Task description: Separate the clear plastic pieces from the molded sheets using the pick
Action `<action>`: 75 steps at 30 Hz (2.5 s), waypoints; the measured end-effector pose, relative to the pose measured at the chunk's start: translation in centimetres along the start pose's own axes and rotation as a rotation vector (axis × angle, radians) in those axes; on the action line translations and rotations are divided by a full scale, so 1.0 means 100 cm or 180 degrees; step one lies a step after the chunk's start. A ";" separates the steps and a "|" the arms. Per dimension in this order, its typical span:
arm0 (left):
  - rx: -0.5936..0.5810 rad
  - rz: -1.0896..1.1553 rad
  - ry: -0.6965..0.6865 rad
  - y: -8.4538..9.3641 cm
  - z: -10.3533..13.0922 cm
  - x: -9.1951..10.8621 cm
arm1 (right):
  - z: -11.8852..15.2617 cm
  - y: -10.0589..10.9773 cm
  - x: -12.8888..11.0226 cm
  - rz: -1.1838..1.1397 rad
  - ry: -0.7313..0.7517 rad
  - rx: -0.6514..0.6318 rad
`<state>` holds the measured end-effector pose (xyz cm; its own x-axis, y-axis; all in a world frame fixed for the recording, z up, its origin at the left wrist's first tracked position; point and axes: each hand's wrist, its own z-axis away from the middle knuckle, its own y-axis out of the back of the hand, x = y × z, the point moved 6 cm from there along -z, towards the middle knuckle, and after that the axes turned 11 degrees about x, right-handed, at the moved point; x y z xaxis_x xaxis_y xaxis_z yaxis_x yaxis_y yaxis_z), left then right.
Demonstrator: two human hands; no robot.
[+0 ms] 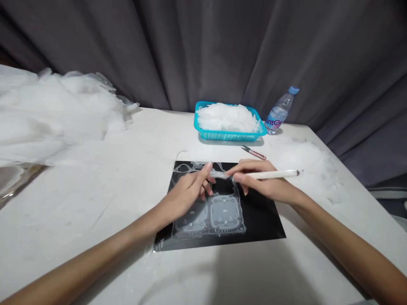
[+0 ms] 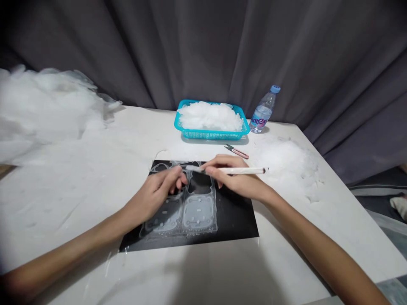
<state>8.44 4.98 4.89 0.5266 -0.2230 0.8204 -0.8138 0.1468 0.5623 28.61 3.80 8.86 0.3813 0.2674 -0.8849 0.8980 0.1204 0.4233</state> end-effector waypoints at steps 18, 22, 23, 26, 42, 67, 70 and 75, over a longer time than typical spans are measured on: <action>-0.0876 0.0867 0.0068 -0.015 -0.002 -0.016 | -0.021 -0.047 0.009 0.0786 0.0661 -0.0566; -0.0757 0.0636 -0.0095 -0.013 -0.001 -0.011 | -0.031 -0.046 0.021 0.0167 0.0137 -0.0324; -0.0747 0.0576 -0.0181 -0.013 -0.001 -0.009 | -0.032 -0.045 0.024 0.0023 -0.0012 -0.0335; -0.0708 0.0292 -0.0498 -0.012 0.001 -0.001 | -0.032 -0.042 0.029 -0.0280 -0.0305 -0.0416; -0.0460 -0.0065 -0.0997 -0.015 0.024 0.004 | -0.036 -0.003 0.034 0.1376 0.0326 0.0509; -0.0419 0.1259 -0.0009 -0.010 0.009 -0.010 | -0.018 -0.005 -0.007 0.0426 0.0585 -0.0366; -0.0355 0.1168 -0.0037 -0.008 0.009 -0.008 | -0.018 -0.005 -0.004 0.0380 0.0572 -0.0315; -0.0416 0.1074 -0.0128 -0.008 0.009 -0.004 | -0.017 -0.001 -0.008 0.0634 0.0914 -0.0182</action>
<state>8.62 4.06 4.01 0.2216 -0.1784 0.9587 -0.9004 0.3400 0.2713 27.89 5.16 9.87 0.4632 0.5479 -0.6966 0.7953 0.0898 0.5995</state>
